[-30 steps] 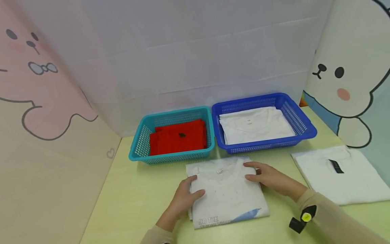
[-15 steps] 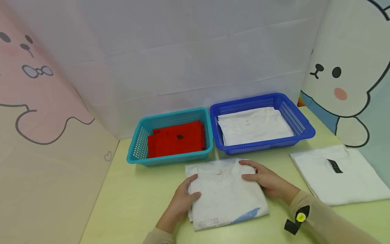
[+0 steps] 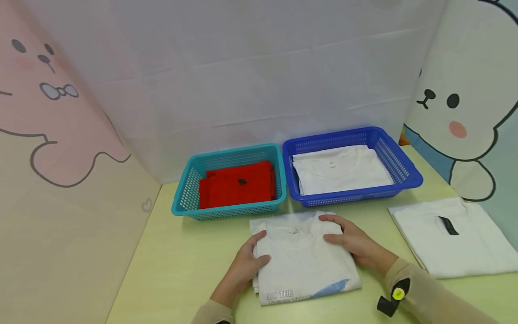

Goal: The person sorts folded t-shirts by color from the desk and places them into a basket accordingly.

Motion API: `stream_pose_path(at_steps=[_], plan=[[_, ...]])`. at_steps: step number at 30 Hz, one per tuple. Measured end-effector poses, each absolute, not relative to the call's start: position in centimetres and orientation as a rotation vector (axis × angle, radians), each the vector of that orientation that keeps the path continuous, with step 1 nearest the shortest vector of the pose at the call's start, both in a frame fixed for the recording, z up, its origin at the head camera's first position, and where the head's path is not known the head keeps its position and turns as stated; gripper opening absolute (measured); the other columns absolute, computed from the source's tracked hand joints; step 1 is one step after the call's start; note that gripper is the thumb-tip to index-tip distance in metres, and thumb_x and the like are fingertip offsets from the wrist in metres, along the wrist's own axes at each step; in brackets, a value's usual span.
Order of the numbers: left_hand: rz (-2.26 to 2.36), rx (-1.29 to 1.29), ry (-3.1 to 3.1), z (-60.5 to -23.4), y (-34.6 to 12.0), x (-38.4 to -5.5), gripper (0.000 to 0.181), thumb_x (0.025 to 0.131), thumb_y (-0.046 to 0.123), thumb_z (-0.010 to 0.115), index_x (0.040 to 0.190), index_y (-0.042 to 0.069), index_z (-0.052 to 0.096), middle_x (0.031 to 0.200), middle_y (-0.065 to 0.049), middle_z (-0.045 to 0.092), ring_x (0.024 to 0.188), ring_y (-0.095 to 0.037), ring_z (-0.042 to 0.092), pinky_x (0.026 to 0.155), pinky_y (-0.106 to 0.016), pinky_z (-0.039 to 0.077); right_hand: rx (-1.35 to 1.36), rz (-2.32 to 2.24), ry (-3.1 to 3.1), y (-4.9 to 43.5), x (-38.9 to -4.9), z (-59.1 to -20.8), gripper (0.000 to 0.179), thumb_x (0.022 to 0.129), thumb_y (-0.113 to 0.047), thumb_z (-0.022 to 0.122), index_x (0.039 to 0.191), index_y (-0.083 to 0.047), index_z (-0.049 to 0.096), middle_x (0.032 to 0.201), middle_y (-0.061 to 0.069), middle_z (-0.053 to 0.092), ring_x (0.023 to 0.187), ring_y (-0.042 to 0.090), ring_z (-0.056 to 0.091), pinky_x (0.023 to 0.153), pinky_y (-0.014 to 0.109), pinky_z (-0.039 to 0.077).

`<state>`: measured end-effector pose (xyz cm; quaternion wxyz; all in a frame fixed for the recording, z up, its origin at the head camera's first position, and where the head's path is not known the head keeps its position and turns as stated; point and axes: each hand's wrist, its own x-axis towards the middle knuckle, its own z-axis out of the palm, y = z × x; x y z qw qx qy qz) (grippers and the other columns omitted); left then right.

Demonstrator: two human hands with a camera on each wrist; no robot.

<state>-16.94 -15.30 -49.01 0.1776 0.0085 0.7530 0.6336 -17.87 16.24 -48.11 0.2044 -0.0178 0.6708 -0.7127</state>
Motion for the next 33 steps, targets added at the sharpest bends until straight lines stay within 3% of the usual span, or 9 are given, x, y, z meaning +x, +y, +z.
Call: stream_pose_path(at_steps=[5,9,12,16,21,24,26,30,33], plan=[[1.855,0.090,2.075,-48.4,-15.1,-16.5,0.068,0.087,-0.001,0.067,0.147,0.014,0.040,0.152,-0.015,0.029,0.133,-0.030,0.036,0.100,-0.038,0.043,-0.044,-1.934,2.010,16.5,-17.6,-47.7,0.060,0.088,-0.012,0.070,0.142,-0.009,0.044,0.146,0.021,0.032,0.108,0.031,0.055,0.079,0.040,0.054],[1.885,0.181,2.044,-47.2,-14.7,-15.8,0.068,0.087,-0.002,0.066,0.148,0.010,0.038,0.152,-0.014,0.030,0.133,-0.029,0.037,0.096,-0.034,0.046,-0.104,-1.822,2.166,17.4,-16.9,-46.4,0.061,0.087,-0.019,0.072,0.142,-0.008,0.045,0.152,0.021,0.025,0.125,0.038,0.039,0.084,0.038,0.051],[1.874,0.240,2.061,-46.2,-14.2,-15.2,0.067,0.087,-0.002,0.066,0.147,0.012,0.039,0.150,-0.012,0.034,0.128,-0.028,0.042,0.091,-0.032,0.050,-0.153,-1.773,2.209,18.4,-16.2,-45.1,0.064,0.088,-0.024,0.071,0.143,-0.008,0.044,0.152,0.020,0.027,0.128,0.036,0.037,0.087,0.034,0.049],[1.860,0.292,2.066,-44.7,-13.7,-14.5,0.068,0.087,-0.001,0.067,0.147,0.017,0.040,0.144,-0.011,0.041,0.117,-0.027,0.050,0.082,-0.033,0.054,-0.189,-1.766,2.216,19.6,-15.3,-43.1,0.065,0.088,-0.025,0.071,0.144,-0.008,0.042,0.151,0.019,0.030,0.122,0.034,0.046,0.084,0.031,0.052],[1.873,0.344,2.072,-42.6,-12.7,-13.9,0.070,0.087,-0.001,0.067,0.147,0.023,0.040,0.146,-0.008,0.040,0.117,-0.026,0.051,0.084,-0.035,0.054,-0.215,-1.621,2.380,21.1,-14.5,-40.2,0.065,0.088,-0.035,0.070,0.144,-0.014,0.044,0.153,0.015,0.029,0.132,0.036,0.035,0.084,0.018,0.047],[1.900,0.392,2.072,-41.4,-12.1,-13.9,0.070,0.087,-0.002,0.066,0.147,0.023,0.040,0.147,-0.009,0.038,0.115,-0.027,0.052,0.083,-0.036,0.054,-0.232,-1.520,2.484,22.1,-14.4,-38.7,0.064,0.089,-0.039,0.068,0.145,-0.020,0.043,0.154,0.013,0.027,0.132,0.031,0.035,0.083,0.015,0.045],[1.905,0.432,2.079,-40.6,-11.7,-14.2,0.069,0.088,-0.001,0.066,0.147,0.023,0.040,0.145,-0.009,0.038,0.114,-0.028,0.054,0.081,-0.036,0.055,-0.264,-1.481,2.541,22.7,-14.5,-37.9,0.063,0.090,-0.038,0.067,0.145,-0.023,0.043,0.153,0.013,0.028,0.127,0.021,0.041,0.081,0.017,0.048],[1.868,0.500,2.142,-39.2,-10.9,-15.3,0.069,0.088,0.004,0.068,0.146,0.029,0.040,0.140,-0.005,0.042,0.111,-0.025,0.055,0.079,-0.034,0.055,-0.350,-1.498,2.595,23.9,-15.3,-36.7,0.060,0.092,-0.029,0.066,0.146,-0.023,0.041,0.153,0.011,0.029,0.120,0.001,0.041,0.080,0.017,0.049],[1.851,0.578,2.194,-38.5,-10.2,-16.7,0.070,0.088,0.005,0.069,0.147,0.029,0.040,0.138,-0.003,0.044,0.110,-0.023,0.056,0.078,-0.033,0.055,-0.382,-1.539,2.617,24.7,-16.3,-35.9,0.059,0.093,-0.022,0.066,0.147,-0.023,0.041,0.153,0.007,0.030,0.118,-0.005,0.040,0.080,0.015,0.048]])
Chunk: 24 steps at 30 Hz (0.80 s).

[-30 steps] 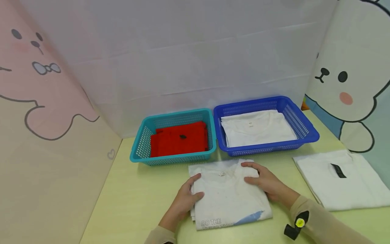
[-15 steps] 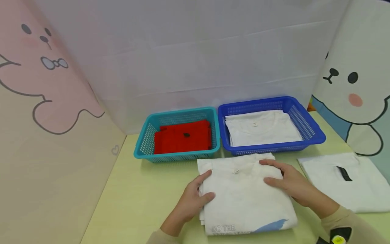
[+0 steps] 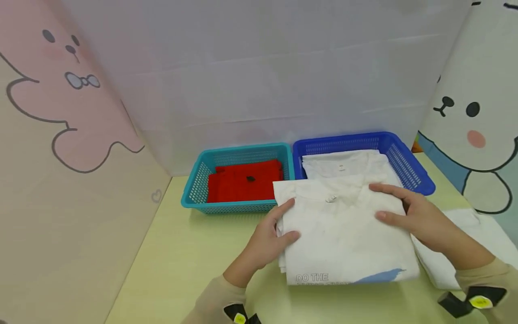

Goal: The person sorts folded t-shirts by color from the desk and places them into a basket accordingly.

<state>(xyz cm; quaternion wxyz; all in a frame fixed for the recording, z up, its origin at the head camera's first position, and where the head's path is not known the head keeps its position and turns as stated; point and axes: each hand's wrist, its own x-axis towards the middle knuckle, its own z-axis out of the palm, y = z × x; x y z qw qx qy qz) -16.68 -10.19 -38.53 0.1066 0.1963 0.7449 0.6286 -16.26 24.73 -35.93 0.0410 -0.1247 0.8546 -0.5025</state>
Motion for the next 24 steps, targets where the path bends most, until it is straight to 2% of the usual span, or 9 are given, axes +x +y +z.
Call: stream_pose_path(at_steps=[2,4,7,12,18,24], plan=[[1.855,0.624,2.219,-38.2,-9.7,-17.8,0.071,0.087,0.005,0.070,0.147,0.028,0.040,0.137,-0.002,0.045,0.109,-0.022,0.056,0.078,-0.032,0.055,-0.368,-1.542,2.643,25.3,-17.0,-35.5,0.059,0.093,-0.020,0.066,0.146,-0.024,0.041,0.152,0.005,0.030,0.115,-0.002,0.041,0.078,0.015,0.048],[1.863,0.666,2.230,-37.8,-9.1,-19.1,0.071,0.087,0.005,0.070,0.147,0.026,0.040,0.137,-0.002,0.047,0.109,-0.020,0.056,0.077,-0.031,0.055,-0.332,-1.563,2.631,25.9,-17.9,-34.9,0.060,0.093,-0.019,0.065,0.147,-0.025,0.040,0.148,0.005,0.031,0.107,0.004,0.049,0.074,0.021,0.052],[1.872,0.680,2.226,-37.0,-8.0,-21.4,0.070,0.087,0.007,0.071,0.147,0.028,0.041,0.137,0.000,0.047,0.106,-0.016,0.057,0.077,-0.031,0.056,-0.314,-1.615,2.595,26.8,-19.8,-34.0,0.061,0.094,-0.017,0.064,0.149,-0.023,0.037,0.143,0.007,0.032,0.096,0.008,0.056,0.069,0.030,0.056],[1.882,0.653,2.207,-35.6,-5.9,-25.9,0.069,0.087,0.011,0.071,0.145,0.034,0.042,0.137,0.001,0.048,0.100,-0.017,0.061,0.076,-0.032,0.056,-0.273,-1.762,2.460,28.5,-23.7,-32.9,0.064,0.095,-0.014,0.061,0.151,-0.026,0.032,0.135,0.005,0.035,0.092,0.009,0.061,0.069,0.036,0.057],[1.800,0.638,2.265,-35.0,-3.2,-30.2,0.070,0.087,0.013,0.072,0.145,0.038,0.040,0.141,0.004,0.046,0.101,-0.011,0.062,0.076,-0.028,0.055,-0.233,-1.758,2.477,30.8,-27.3,-33.1,0.067,0.095,-0.017,0.062,0.152,-0.028,0.029,0.135,0.000,0.034,0.098,0.004,0.057,0.075,0.027,0.056],[1.682,0.624,2.390,-34.3,-1.0,-32.7,0.071,0.088,0.018,0.072,0.145,0.041,0.038,0.146,0.007,0.042,0.105,-0.008,0.056,0.076,-0.022,0.053,-0.203,-1.745,2.479,32.7,-29.8,-32.6,0.067,0.094,-0.019,0.063,0.152,-0.030,0.030,0.147,0.010,0.023,0.100,-0.002,0.053,0.076,0.018,0.053]])
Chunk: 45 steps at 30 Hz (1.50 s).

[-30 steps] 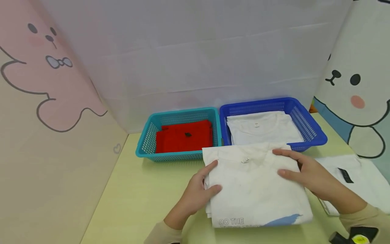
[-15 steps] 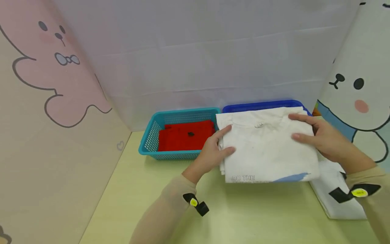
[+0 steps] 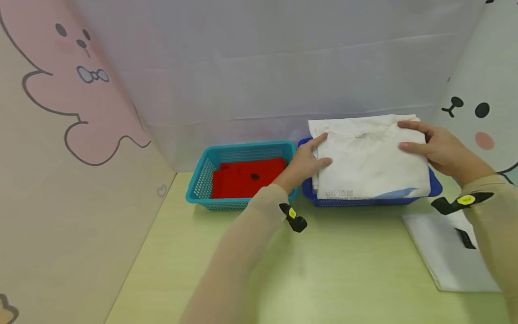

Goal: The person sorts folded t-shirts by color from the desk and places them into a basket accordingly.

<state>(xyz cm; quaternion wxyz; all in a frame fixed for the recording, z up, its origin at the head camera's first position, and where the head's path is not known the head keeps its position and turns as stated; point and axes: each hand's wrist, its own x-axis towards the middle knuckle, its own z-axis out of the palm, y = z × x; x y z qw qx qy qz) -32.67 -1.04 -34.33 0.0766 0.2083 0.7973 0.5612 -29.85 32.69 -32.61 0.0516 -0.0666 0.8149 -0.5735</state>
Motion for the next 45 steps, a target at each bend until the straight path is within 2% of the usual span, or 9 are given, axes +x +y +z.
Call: stream_pose_path(at_steps=[5,8,10,12,15,18,24,32,45], plan=[[1.666,0.593,2.418,-34.2,0.6,-34.0,0.070,0.088,0.017,0.072,0.144,0.042,0.039,0.148,0.006,0.040,0.058,-0.011,0.043,0.055,-0.024,0.045,-0.184,-1.714,2.499,33.9,-31.2,-32.5,0.069,0.094,-0.021,0.063,0.152,-0.030,0.028,0.155,0.009,0.014,0.104,-0.001,0.049,0.076,0.014,0.051],[1.646,0.554,2.422,-34.6,1.3,-34.5,0.071,0.088,0.015,0.071,0.145,0.041,0.038,0.150,0.005,0.037,0.047,-0.019,0.024,0.046,-0.026,0.038,-0.159,-1.676,2.507,34.0,-31.9,-32.9,0.071,0.093,-0.025,0.064,0.153,-0.029,0.026,0.159,0.006,0.006,0.117,0.010,0.043,0.077,0.012,0.049],[1.615,0.527,2.456,-34.9,1.7,-34.7,0.071,0.087,0.016,0.072,0.145,0.041,0.039,0.151,0.007,0.036,0.057,-0.014,0.042,0.049,-0.026,0.039,-0.142,-1.619,2.530,34.0,-32.3,-33.3,0.074,0.091,-0.031,0.065,0.154,-0.029,0.024,0.161,0.006,0.000,0.125,0.021,0.036,0.078,0.011,0.048],[1.581,0.505,2.490,-35.3,2.0,-34.9,0.072,0.087,0.016,0.073,0.145,0.040,0.039,0.151,0.009,0.035,0.087,-0.011,0.056,0.060,-0.025,0.047,-0.126,-1.552,2.556,34.0,-32.8,-33.6,0.078,0.089,-0.038,0.066,0.154,-0.029,0.023,0.161,0.008,-0.005,0.132,0.031,0.028,0.087,0.018,0.048],[1.536,0.471,2.546,-36.1,2.2,-35.1,0.073,0.086,0.016,0.074,0.146,0.038,0.039,0.151,0.009,0.036,0.135,-0.010,0.036,0.088,-0.029,0.049,-0.114,-1.482,2.569,33.9,-33.3,-34.1,0.084,0.087,-0.043,0.068,0.155,-0.028,0.021,0.160,0.011,-0.009,0.139,0.041,0.016,0.104,0.040,0.038],[1.482,0.435,2.576,-37.1,2.3,-35.1,0.074,0.086,0.016,0.074,0.147,0.037,0.037,0.151,0.009,0.035,0.139,-0.014,0.032,0.097,-0.033,0.046,-0.103,-1.439,2.560,33.7,-33.7,-34.9,0.088,0.084,-0.044,0.070,0.155,-0.025,0.020,0.159,0.014,-0.011,0.142,0.045,0.002,0.108,0.060,0.019],[1.346,0.419,2.617,-38.9,2.2,-34.9,0.077,0.086,0.015,0.073,0.150,0.032,0.034,0.152,0.007,0.034,0.124,-0.014,0.044,0.067,-0.027,0.049,-0.127,-1.341,2.585,33.3,-34.1,-37.0,0.090,0.085,-0.041,0.071,0.154,-0.015,0.020,0.158,0.021,-0.008,0.141,0.048,-0.008,0.107,0.068,0.003],[1.030,0.391,2.772,-39.9,2.5,-34.9,0.082,0.086,0.017,0.073,0.153,0.027,0.027,0.154,0.001,0.032,0.139,-0.017,0.031,0.100,-0.032,0.043,-0.057,-1.234,2.622,32.4,-34.7,-38.2,0.089,0.083,-0.044,0.073,0.153,-0.015,0.025,0.156,0.029,-0.001,0.138,0.054,-0.001,0.104,0.071,0.007],[0.286,0.398,2.891,-41.2,2.5,-34.0,0.088,0.086,0.038,0.071,0.153,0.010,0.023,0.157,-0.019,0.015,0.128,-0.023,0.047,0.092,-0.029,0.048,-0.102,-1.117,2.623,29.4,-36.2,-40.9,0.096,0.084,-0.047,0.071,0.154,-0.010,0.017,0.154,0.032,-0.004,0.136,0.056,-0.006,0.098,0.076,0.003]])
